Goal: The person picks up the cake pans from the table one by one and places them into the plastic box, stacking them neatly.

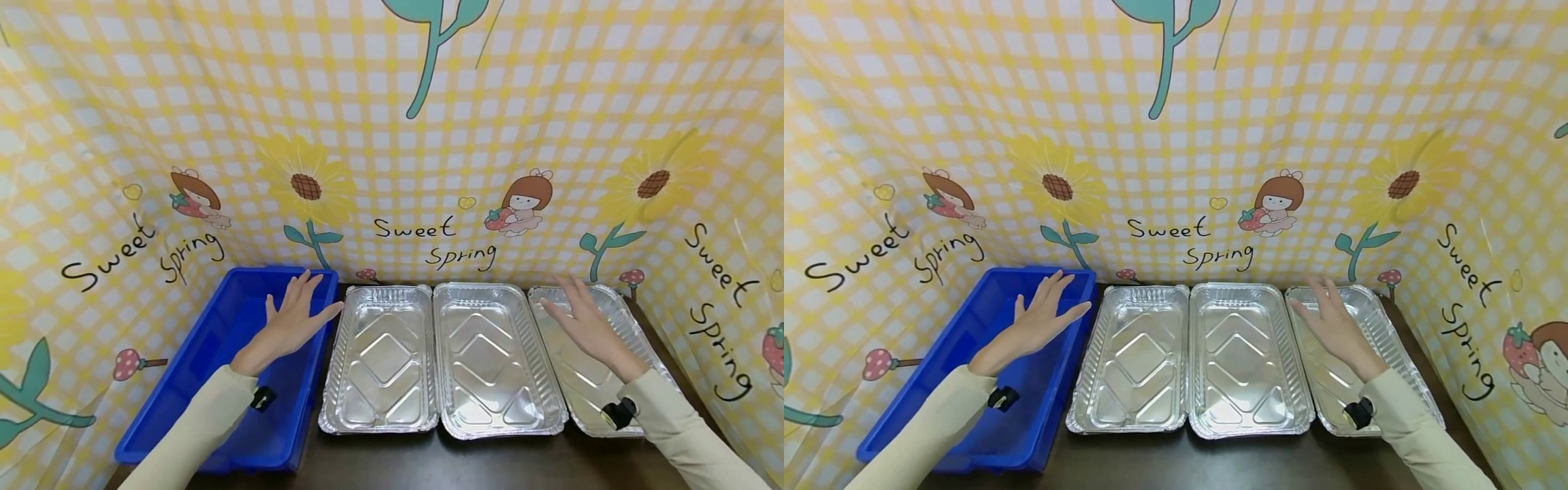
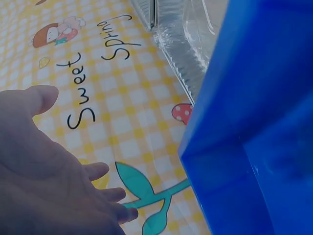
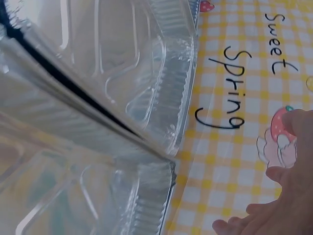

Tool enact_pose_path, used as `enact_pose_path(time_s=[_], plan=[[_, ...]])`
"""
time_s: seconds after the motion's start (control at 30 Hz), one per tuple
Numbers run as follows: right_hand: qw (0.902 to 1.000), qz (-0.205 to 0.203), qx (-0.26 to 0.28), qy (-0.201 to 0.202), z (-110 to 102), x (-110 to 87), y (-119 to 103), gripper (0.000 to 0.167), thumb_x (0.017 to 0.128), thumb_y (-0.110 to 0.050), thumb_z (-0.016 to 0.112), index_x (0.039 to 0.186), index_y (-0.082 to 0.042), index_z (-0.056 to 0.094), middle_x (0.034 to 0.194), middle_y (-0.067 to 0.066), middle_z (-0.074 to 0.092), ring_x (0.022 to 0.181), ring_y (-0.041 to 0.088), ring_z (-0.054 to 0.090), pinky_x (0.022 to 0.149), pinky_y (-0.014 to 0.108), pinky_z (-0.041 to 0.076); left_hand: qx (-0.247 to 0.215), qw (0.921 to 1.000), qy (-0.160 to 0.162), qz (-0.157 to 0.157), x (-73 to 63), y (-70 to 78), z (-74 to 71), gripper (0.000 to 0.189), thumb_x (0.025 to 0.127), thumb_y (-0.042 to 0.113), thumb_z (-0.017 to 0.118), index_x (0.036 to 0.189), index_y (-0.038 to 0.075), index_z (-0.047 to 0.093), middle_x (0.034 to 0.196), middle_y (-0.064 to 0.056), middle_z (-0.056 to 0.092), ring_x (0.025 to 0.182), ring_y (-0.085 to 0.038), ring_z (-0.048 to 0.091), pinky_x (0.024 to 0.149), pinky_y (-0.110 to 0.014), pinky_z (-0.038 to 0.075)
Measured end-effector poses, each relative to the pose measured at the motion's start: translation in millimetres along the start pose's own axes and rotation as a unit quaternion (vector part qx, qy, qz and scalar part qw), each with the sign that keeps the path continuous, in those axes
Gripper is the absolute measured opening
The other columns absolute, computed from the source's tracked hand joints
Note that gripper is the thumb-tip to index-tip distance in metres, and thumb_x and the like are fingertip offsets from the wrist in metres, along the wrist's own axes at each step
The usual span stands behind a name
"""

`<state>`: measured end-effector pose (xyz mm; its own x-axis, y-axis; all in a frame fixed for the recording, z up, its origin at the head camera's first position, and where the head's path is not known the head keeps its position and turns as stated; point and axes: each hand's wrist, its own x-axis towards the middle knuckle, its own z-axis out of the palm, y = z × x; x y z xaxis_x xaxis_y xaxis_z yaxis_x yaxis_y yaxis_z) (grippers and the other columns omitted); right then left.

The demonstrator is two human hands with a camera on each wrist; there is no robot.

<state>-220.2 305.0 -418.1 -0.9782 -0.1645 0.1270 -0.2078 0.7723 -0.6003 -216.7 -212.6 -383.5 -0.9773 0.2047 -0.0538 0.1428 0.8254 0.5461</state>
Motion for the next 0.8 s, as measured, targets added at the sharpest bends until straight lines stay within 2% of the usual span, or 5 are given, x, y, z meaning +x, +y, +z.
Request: enact_pose_path(time_s=[0.13, 0.23, 0.43, 0.63, 0.8], plan=[[0.9997, -0.013, 0.006, 0.02, -2.3, -5.2, 10.4, 0.073, 0.112, -0.04, 0.051, 0.166, 0.0, 0.023, 0.167, 0.036, 0.016, 0.147, 0.064, 0.019, 0.103, 0.087, 0.021, -0.002, 1.0, 0.007, -0.002, -7.7, -4.9, -3.8, 0.092, 0.107, 0.063, 0.047, 0.169, 0.004, 0.014, 0.175, -0.024, -0.003, 0.158, -0.049, -0.01, 0.111, -0.078, -0.016], [0.9991, -0.019, 0.02, 0.031, -3.3, -9.4, 15.6, 0.068, 0.112, -0.037, 0.052, 0.163, 0.002, 0.03, 0.163, 0.037, 0.025, 0.147, 0.061, 0.025, 0.106, 0.081, 0.029, -0.001, 0.9999, 0.012, -0.006, -12.8, -8.8, -6.4, 0.092, 0.107, 0.063, 0.048, 0.169, 0.005, 0.014, 0.175, -0.024, -0.003, 0.158, -0.048, -0.01, 0.111, -0.079, -0.016], [0.9966, -0.035, 0.037, 0.065, -8.1, -17.4, 21.5, 0.058, 0.112, -0.029, 0.054, 0.157, 0.005, 0.04, 0.156, 0.038, 0.038, 0.137, 0.061, 0.039, 0.097, 0.073, 0.046, -0.013, 0.9996, 0.021, -0.012, -23.9, -20.8, -8.8, 0.093, 0.106, 0.063, 0.05, 0.168, 0.004, 0.014, 0.175, -0.025, -0.002, 0.157, -0.05, -0.011, 0.112, -0.078, -0.017], [0.9954, -0.038, 0.015, 0.087, -14.0, -25.4, 31.1, 0.055, 0.112, -0.028, 0.055, 0.155, 0.005, 0.043, 0.152, 0.036, 0.045, 0.125, 0.058, 0.05, 0.094, 0.07, 0.047, -0.016, 0.9992, 0.034, -0.012, -32.6, -36.3, -5.4, 0.094, 0.105, 0.062, 0.053, 0.168, 0.003, 0.016, 0.174, -0.026, 0.0, 0.157, -0.052, -0.008, 0.112, -0.078, -0.015], [0.9955, -0.026, 0.005, 0.091, -15.5, -31.9, 36.9, 0.053, 0.112, -0.028, 0.055, 0.153, 0.004, 0.046, 0.15, 0.034, 0.046, 0.119, 0.054, 0.054, 0.092, 0.067, 0.047, -0.022, 0.9993, 0.028, -0.013, -38.2, -45.2, -6.2, 0.093, 0.105, 0.06, 0.053, 0.168, 0.003, 0.014, 0.174, -0.027, -0.001, 0.157, -0.052, -0.008, 0.111, -0.08, -0.014]])
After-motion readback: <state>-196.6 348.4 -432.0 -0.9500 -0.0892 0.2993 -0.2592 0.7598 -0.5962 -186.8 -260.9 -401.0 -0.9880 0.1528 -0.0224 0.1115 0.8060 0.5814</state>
